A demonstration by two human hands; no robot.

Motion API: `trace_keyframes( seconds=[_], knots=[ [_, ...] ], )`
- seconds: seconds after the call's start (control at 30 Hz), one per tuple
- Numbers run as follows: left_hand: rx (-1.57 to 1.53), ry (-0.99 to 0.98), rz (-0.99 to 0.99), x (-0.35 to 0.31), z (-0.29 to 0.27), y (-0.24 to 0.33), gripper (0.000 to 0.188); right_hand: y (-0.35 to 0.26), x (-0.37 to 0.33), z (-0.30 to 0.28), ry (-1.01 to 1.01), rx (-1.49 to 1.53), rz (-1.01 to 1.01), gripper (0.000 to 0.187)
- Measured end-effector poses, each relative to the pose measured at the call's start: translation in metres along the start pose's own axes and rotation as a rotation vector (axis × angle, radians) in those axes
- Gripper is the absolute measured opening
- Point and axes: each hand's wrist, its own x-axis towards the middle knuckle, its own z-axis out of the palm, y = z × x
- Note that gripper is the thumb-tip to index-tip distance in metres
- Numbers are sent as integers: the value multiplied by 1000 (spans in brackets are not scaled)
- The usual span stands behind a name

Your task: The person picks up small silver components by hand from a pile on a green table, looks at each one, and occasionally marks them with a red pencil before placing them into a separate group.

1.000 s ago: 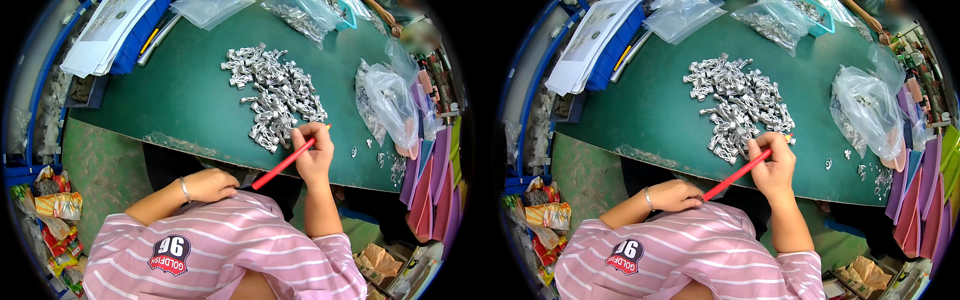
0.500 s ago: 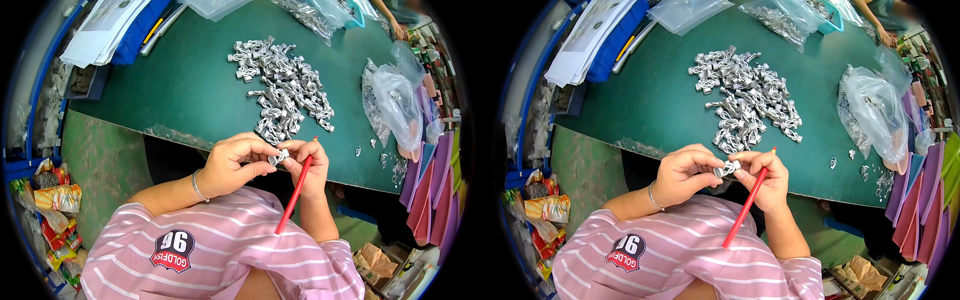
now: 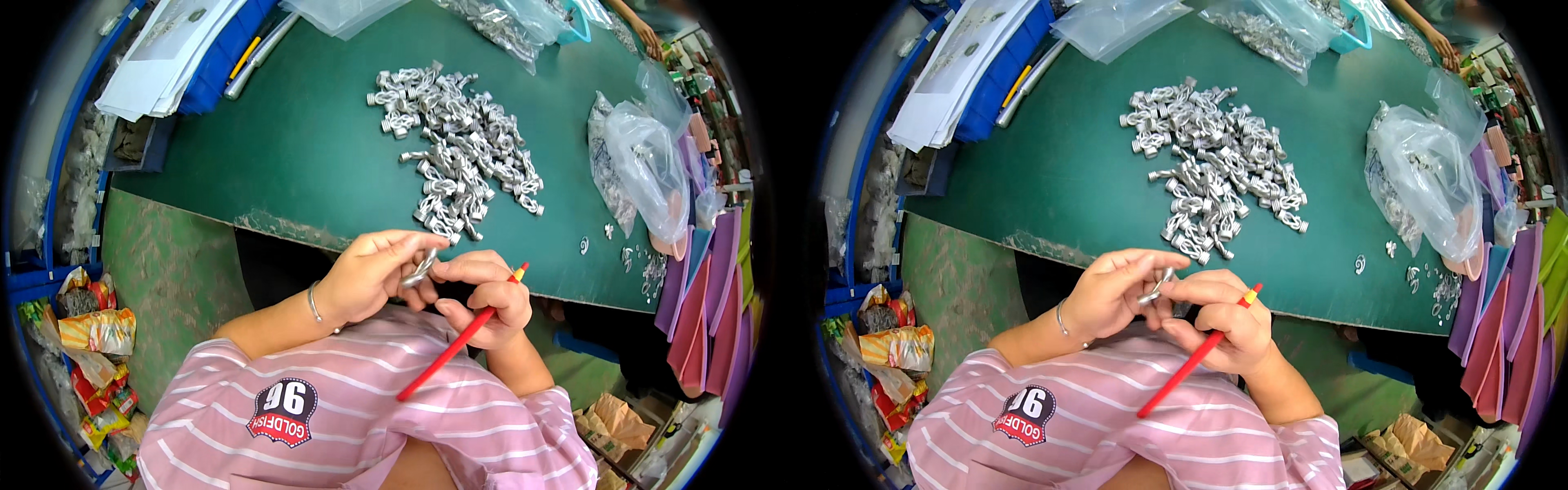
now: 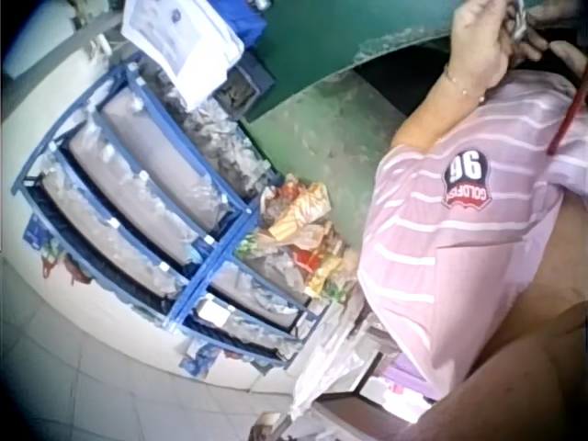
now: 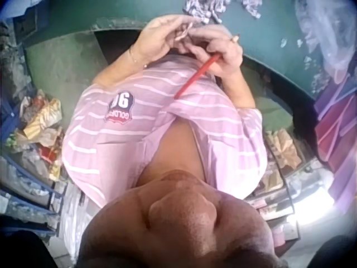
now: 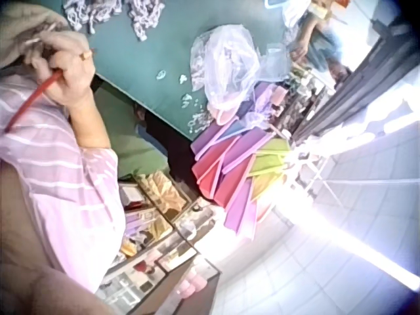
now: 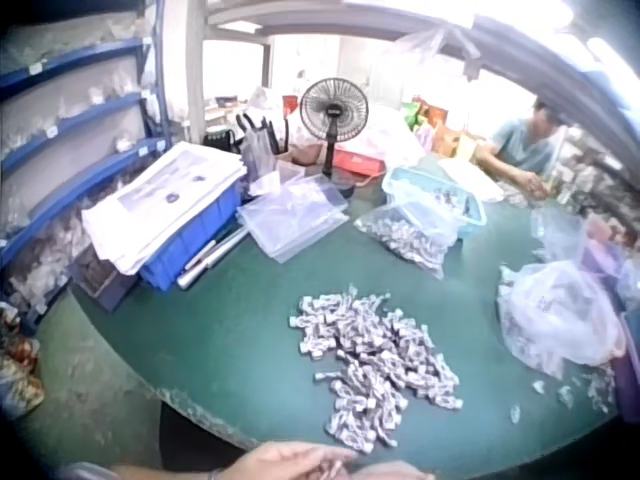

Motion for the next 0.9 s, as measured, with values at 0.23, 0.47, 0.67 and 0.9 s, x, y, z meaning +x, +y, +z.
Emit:
trace_keyframes(
  seconds=[0.23,0.47,0.67,0.9],
  knots=[
    [-32,-3,32,-2,-6,4,11,48,13,-19,135,-512,302,25],
    [162,103,127,-3,-5,1,17,48,7,-17,351,74,475,29],
    [342,45,305,4,3,-6,34,21,0,-8,346,762,610,26],
    [694,104,482,-3,0,-6,20,17,-14,-2,247,768,687,21]
  ],
)
